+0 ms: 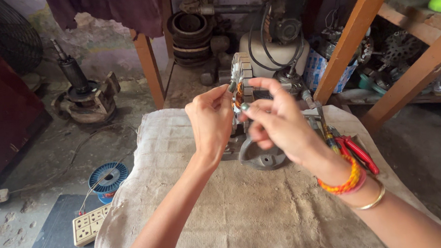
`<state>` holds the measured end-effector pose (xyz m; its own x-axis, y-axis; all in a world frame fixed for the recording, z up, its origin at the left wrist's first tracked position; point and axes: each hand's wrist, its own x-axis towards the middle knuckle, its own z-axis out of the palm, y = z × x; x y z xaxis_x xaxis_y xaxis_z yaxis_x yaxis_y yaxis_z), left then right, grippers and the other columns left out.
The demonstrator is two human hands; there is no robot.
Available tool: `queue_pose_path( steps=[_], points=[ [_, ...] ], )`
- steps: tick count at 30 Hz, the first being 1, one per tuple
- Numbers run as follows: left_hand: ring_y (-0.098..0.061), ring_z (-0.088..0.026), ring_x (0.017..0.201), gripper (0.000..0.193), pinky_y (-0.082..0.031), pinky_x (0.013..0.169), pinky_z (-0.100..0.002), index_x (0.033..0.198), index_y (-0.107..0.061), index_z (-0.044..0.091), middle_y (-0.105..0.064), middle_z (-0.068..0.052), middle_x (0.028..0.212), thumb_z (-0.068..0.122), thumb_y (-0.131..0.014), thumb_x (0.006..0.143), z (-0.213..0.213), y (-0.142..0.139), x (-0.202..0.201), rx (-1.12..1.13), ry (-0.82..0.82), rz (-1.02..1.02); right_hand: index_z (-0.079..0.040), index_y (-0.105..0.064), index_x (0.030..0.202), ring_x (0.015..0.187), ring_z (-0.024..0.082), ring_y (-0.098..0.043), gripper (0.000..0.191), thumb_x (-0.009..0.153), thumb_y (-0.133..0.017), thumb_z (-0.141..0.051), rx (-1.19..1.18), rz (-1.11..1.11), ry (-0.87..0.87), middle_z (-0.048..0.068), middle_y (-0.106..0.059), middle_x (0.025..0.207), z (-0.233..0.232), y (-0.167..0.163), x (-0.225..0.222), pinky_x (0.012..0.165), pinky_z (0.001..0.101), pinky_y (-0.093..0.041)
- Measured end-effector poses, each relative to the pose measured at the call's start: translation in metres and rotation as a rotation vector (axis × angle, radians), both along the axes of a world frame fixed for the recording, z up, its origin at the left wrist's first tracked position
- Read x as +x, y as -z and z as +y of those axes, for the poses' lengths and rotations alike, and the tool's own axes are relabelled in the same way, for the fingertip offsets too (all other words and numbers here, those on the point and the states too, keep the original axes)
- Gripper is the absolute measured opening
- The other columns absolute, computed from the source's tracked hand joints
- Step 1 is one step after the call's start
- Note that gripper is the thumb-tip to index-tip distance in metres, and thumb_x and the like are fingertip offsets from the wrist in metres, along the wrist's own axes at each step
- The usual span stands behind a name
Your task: The person works on an electric motor armature clamped in a bench vise, pressing small green wedge pieces into the slots between the laminations around the rotor. They use a screwdriver at times to help seat the wedges and work around the rotor piece by piece by hand.
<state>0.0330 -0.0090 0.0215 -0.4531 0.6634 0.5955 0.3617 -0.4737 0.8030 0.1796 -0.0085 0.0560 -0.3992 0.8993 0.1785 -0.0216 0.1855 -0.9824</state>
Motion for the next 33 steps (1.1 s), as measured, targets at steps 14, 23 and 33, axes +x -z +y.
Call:
queue_pose_path(
  steps=[14, 23, 33],
  points=[
    [-0.079, -0.016, 0.073, 0.018, -0.061, 0.068, -0.026, 0.103, -0.078, 0.000, -0.079, -0.014, 0.084, 0.009, -0.071, 0.089, 0.017, -0.007, -0.008, -0.030, -0.021, 0.029, -0.002, -0.055, 0.113, 0.056, -0.001, -0.029, 0.022, 0.099, -0.070, 0.005, 0.764, 0.035, 0.413, -0.011, -0.038, 0.062, 0.076, 0.015, 0.029, 0.053, 0.0209, -0.021],
    [-0.080, -0.015, 0.080, 0.021, -0.063, 0.075, -0.028, 0.105, -0.078, 0.001, -0.082, -0.013, 0.088, 0.011, -0.073, 0.087, 0.028, 0.002, -0.020, -0.184, 0.137, -0.088, -0.003, -0.061, 0.106, 0.052, 0.007, -0.037, 0.028, 0.084, -0.061, 0.015, 0.992, -0.324, 0.587, 0.000, -0.036, 0.056, 0.094, 0.046, 0.046, 0.052, 0.0274, -0.030],
    [-0.070, -0.024, 0.102, 0.028, -0.059, 0.081, -0.033, 0.117, -0.072, 0.006, -0.072, -0.011, 0.123, 0.006, -0.074, 0.089, -0.008, 0.020, -0.020, 0.348, -0.139, 0.684, -0.005, -0.062, 0.107, 0.045, 0.007, -0.040, 0.035, 0.078, -0.063, 0.012, 0.543, -0.546, 0.535, -0.002, -0.041, 0.049, 0.038, 0.072, 0.070, 0.047, 0.0276, -0.032]
  ],
)
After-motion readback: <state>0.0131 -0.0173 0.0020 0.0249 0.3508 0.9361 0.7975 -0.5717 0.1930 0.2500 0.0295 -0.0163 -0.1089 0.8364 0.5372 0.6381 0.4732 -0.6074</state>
